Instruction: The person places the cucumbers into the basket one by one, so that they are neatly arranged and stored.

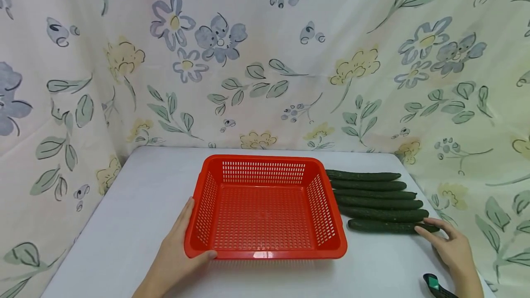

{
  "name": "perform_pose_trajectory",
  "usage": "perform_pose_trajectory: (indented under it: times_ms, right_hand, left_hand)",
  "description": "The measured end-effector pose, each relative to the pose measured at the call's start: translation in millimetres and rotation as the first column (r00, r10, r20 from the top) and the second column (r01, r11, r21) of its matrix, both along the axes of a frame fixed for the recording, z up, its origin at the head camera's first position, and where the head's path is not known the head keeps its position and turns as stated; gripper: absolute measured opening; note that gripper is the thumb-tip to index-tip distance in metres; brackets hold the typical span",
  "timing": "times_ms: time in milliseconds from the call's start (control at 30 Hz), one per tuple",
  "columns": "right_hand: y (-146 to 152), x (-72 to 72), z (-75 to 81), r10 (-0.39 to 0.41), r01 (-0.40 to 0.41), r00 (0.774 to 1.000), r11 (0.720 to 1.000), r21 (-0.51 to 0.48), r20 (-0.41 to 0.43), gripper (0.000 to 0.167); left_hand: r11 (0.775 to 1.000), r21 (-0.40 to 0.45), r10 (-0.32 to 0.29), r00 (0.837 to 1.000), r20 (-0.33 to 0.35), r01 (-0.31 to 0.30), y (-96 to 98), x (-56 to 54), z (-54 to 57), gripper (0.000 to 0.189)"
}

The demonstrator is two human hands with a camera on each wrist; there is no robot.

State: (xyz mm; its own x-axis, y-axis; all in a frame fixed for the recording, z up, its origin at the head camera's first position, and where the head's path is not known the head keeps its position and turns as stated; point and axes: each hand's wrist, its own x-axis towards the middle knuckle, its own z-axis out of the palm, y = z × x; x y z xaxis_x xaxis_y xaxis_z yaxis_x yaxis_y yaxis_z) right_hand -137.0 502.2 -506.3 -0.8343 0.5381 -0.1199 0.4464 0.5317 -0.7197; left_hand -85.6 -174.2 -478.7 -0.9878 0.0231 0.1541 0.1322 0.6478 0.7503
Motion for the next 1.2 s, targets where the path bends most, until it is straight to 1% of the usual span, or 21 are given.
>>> perform_pose_trajectory:
  times_ms: [67,100,167,267,300,400,500,567,633,767,833,900,1033,1200]
  right_hand:
    - [2,2.1,-1.1,0.026,-0.026,1.000,0.999,0.037,0.002,0.052]
    - [3,3.4,-1.5,0.048,-0.048,0.999,0.997,0.059,0.005,0.047]
    - [5,6.3,-2.4,0.102,-0.102,0.995,0.992,0.069,-0.002,0.040]
    - [8,9.8,-4.7,0.183,-0.181,0.983,0.981,0.064,-0.016,0.043]
    - [9,10.5,-6.0,0.202,-0.200,0.979,0.978,0.053,-0.033,0.045]
    - [12,11.3,-8.5,0.225,-0.223,0.973,0.974,0.029,-0.060,0.043]
    - [16,11.3,-9.1,0.239,-0.239,0.969,0.971,-0.005,-0.057,0.040]
    - [18,12.2,-8.8,0.253,-0.255,0.966,0.967,-0.020,-0.055,0.036]
    - [21,12.8,-7.8,0.279,-0.280,0.959,0.960,-0.014,-0.046,0.034]
    - [24,13.7,-6.2,0.343,-0.343,0.938,0.939,0.004,-0.042,0.041]
    - [25,13.7,-5.8,0.358,-0.358,0.933,0.934,0.000,-0.027,0.044]
    - [25,14.1,-5.5,0.361,-0.361,0.932,0.932,-0.025,-0.014,0.046]
    - [26,13.9,-5.9,0.346,-0.346,0.938,0.935,-0.074,-0.005,0.052]
    - [25,14.7,-5.2,0.332,-0.330,0.943,0.935,-0.128,-0.008,0.048]
  left_hand:
    - [1.000,0.006,0.002,1.000,0.011,-0.002,0.4,0.0,0.8,0.130]
    - [1.000,0.011,0.002,1.000,0.014,-0.002,0.4,0.0,1.2,0.130]
    - [1.000,0.015,0.003,1.000,0.021,-0.003,0.8,0.0,2.1,0.129]
    - [1.000,0.018,0.003,0.999,0.032,-0.003,1.2,-0.3,3.6,0.129]
    - [1.000,0.019,0.003,0.999,0.033,-0.004,1.3,-0.3,3.9,0.129]
    - [1.000,-0.002,0.004,1.000,0.019,-0.004,1.0,-0.8,3.8,0.130]
    - [1.000,-0.011,0.007,1.000,0.016,-0.007,1.3,-1.0,4.0,0.130]
    - [1.000,-0.007,0.009,0.999,0.031,-0.009,2.2,-1.0,5.0,0.130]
    - [1.000,0.007,0.011,0.999,0.053,-0.012,3.3,-0.9,6.6,0.129]
    - [1.000,0.024,0.010,0.996,0.085,-0.012,4.3,-0.2,8.7,0.129]
    - [0.999,0.030,0.006,0.995,0.095,-0.009,4.3,0.3,9.0,0.129]
    - [0.999,0.035,0.002,0.995,0.103,-0.006,4.1,0.5,9.1,0.130]
    - [0.999,0.035,0.002,0.995,0.103,-0.006,3.7,0.3,9.0,0.131]
    - [1.000,0.026,0.003,0.995,0.099,-0.005,3.3,0.8,9.3,0.132]
